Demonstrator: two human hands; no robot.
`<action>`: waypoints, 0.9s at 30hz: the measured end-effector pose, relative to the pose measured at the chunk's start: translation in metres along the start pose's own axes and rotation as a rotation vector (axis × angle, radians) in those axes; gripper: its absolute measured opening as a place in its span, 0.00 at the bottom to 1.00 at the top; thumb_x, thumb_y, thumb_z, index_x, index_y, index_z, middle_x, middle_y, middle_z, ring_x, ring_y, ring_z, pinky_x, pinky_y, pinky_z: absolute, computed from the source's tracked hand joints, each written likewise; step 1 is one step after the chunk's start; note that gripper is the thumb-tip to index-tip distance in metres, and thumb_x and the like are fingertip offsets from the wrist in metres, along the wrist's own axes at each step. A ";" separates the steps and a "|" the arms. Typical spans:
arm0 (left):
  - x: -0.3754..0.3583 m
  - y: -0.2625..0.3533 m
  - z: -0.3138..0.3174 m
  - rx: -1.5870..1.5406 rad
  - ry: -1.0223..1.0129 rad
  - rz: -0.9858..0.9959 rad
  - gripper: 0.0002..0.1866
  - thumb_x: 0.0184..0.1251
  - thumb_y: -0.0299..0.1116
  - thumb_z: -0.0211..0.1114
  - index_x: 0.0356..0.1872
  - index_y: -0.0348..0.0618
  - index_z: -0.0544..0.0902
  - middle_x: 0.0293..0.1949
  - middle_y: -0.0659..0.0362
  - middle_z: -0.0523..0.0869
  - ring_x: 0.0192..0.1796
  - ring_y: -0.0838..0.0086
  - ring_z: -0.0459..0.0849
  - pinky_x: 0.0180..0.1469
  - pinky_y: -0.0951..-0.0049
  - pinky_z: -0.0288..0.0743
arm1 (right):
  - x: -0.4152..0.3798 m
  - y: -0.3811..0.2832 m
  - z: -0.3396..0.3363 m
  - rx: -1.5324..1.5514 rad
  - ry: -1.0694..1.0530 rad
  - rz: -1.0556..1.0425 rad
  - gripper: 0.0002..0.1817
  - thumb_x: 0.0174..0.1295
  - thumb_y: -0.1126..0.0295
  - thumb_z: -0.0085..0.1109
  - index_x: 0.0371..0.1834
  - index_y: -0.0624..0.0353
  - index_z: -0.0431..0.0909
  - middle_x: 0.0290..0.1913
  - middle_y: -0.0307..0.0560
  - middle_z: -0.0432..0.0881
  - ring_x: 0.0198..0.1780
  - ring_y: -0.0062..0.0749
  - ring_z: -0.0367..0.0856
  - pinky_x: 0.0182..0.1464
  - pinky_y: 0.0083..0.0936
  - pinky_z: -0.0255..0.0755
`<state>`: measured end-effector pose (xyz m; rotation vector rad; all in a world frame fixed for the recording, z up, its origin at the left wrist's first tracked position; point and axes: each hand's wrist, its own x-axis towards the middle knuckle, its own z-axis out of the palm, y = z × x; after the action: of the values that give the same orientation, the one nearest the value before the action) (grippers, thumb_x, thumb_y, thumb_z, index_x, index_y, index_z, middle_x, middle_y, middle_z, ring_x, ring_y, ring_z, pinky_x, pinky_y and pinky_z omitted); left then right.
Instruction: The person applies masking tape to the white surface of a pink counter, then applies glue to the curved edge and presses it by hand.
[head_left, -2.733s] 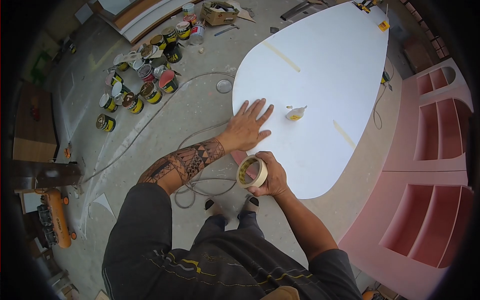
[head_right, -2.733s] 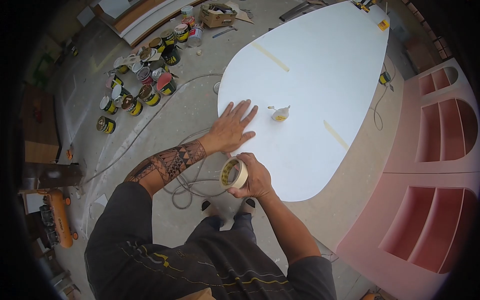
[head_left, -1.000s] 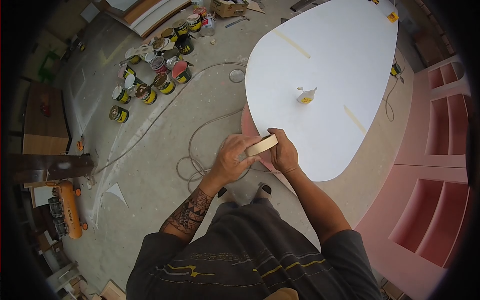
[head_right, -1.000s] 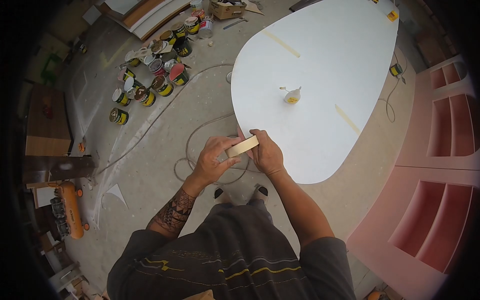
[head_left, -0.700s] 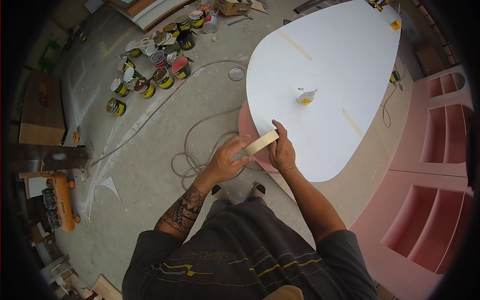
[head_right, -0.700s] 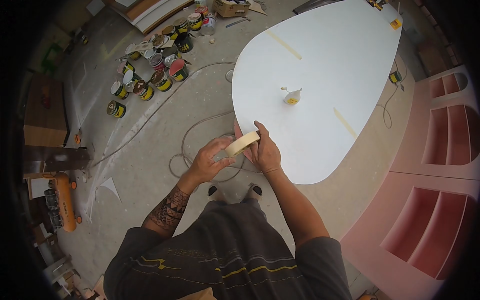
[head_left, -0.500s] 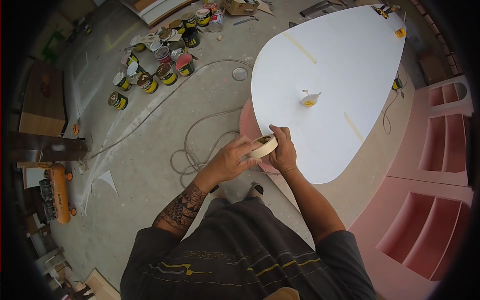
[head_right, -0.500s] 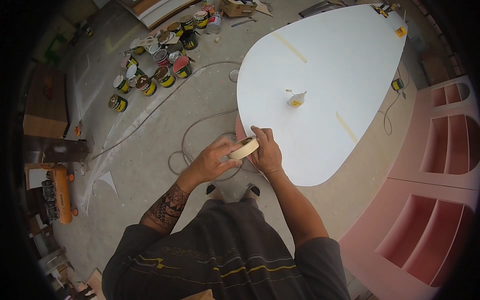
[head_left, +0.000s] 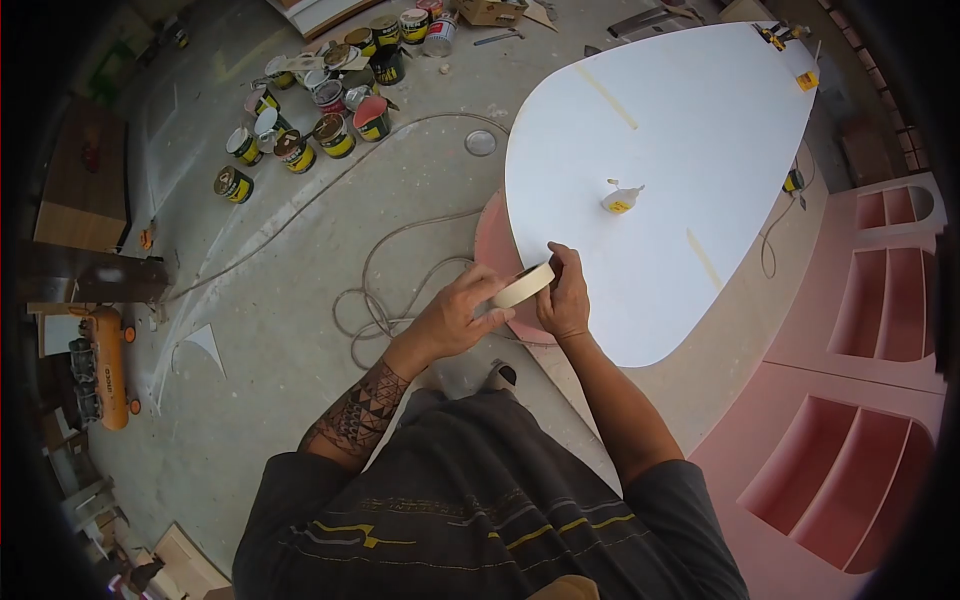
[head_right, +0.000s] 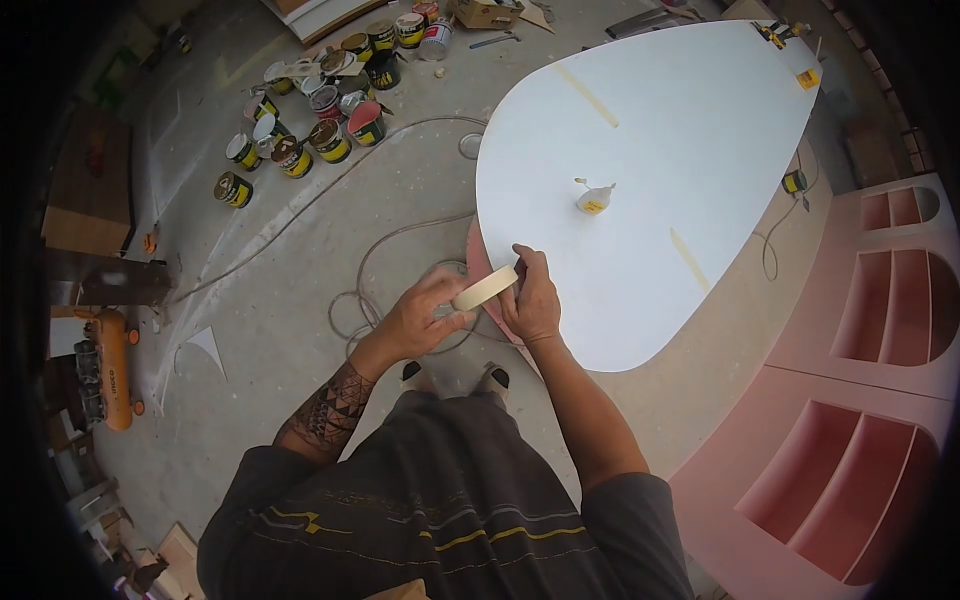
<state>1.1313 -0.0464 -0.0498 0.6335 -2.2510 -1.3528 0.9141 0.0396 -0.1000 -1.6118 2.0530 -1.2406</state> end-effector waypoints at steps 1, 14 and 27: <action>0.000 -0.002 0.000 0.000 0.006 -0.005 0.28 0.76 0.40 0.76 0.68 0.34 0.82 0.54 0.49 0.85 0.59 0.56 0.87 0.61 0.59 0.82 | 0.000 0.000 0.000 -0.024 0.013 -0.021 0.19 0.71 0.75 0.62 0.64 0.58 0.79 0.47 0.55 0.84 0.43 0.57 0.89 0.44 0.44 0.82; -0.012 -0.022 0.021 0.035 0.025 -0.023 0.26 0.75 0.35 0.76 0.69 0.36 0.81 0.61 0.47 0.84 0.67 0.51 0.84 0.71 0.57 0.78 | 0.001 -0.003 -0.004 0.020 -0.064 -0.054 0.21 0.67 0.83 0.56 0.64 0.58 0.79 0.46 0.56 0.84 0.45 0.59 0.88 0.48 0.41 0.82; -0.003 0.005 0.007 -0.030 -0.089 -0.055 0.23 0.78 0.31 0.68 0.70 0.35 0.81 0.57 0.45 0.86 0.59 0.51 0.87 0.62 0.55 0.80 | 0.001 -0.003 -0.001 -0.103 -0.037 -0.071 0.19 0.65 0.70 0.69 0.59 0.55 0.82 0.47 0.50 0.80 0.39 0.49 0.87 0.38 0.42 0.82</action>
<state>1.1290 -0.0380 -0.0487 0.6410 -2.2934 -1.4656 0.9155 0.0394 -0.0971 -1.7539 2.0852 -1.1355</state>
